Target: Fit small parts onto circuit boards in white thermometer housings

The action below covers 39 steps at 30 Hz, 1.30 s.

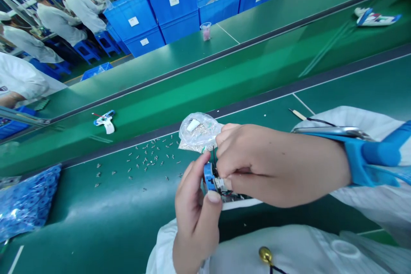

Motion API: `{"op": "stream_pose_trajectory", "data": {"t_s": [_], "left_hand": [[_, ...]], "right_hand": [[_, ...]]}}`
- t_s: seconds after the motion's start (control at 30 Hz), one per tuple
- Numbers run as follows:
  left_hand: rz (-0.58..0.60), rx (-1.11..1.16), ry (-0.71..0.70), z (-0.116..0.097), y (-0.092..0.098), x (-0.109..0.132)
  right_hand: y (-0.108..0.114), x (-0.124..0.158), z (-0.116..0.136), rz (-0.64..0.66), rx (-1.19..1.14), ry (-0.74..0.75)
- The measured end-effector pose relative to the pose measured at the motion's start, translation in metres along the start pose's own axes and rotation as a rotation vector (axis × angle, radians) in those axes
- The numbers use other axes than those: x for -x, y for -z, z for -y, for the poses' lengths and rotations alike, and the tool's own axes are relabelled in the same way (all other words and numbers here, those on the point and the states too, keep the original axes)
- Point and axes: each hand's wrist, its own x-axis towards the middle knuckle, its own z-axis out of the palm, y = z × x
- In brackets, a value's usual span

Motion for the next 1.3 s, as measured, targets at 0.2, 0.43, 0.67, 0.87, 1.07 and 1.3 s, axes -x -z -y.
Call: {"op": "stream_pose_trajectory", "data": {"t_s": [0.2, 0.43, 0.67, 0.87, 1.07, 1.3], "left_hand": [[0.088, -0.179, -0.094, -0.002, 0.004, -0.001], [0.214, -0.53, -0.269, -0.005, 0.006, -0.001], [0.213, -0.787, -0.322, -0.023, -0.004, -0.002], [0.141, -0.763, -0.26, -0.022, -0.011, 0.003], [0.242, -0.585, -0.086, -0.013, -0.009, 0.003], [0.227, -0.71, -0.007, -0.001, 0.026, -0.024]], "right_hand": [[-0.002, -0.001, 0.001, -0.045, -0.059, 0.019], [-0.008, 0.0, -0.001, -0.057, -0.023, 0.002], [-0.015, 0.011, 0.002, -0.134, -0.019, -0.014], [-0.017, 0.012, 0.0, -0.136, -0.031, -0.017], [-0.017, 0.01, -0.012, 0.041, -0.139, -0.143], [0.028, 0.013, -0.069, -0.252, -0.149, -0.542]]}}
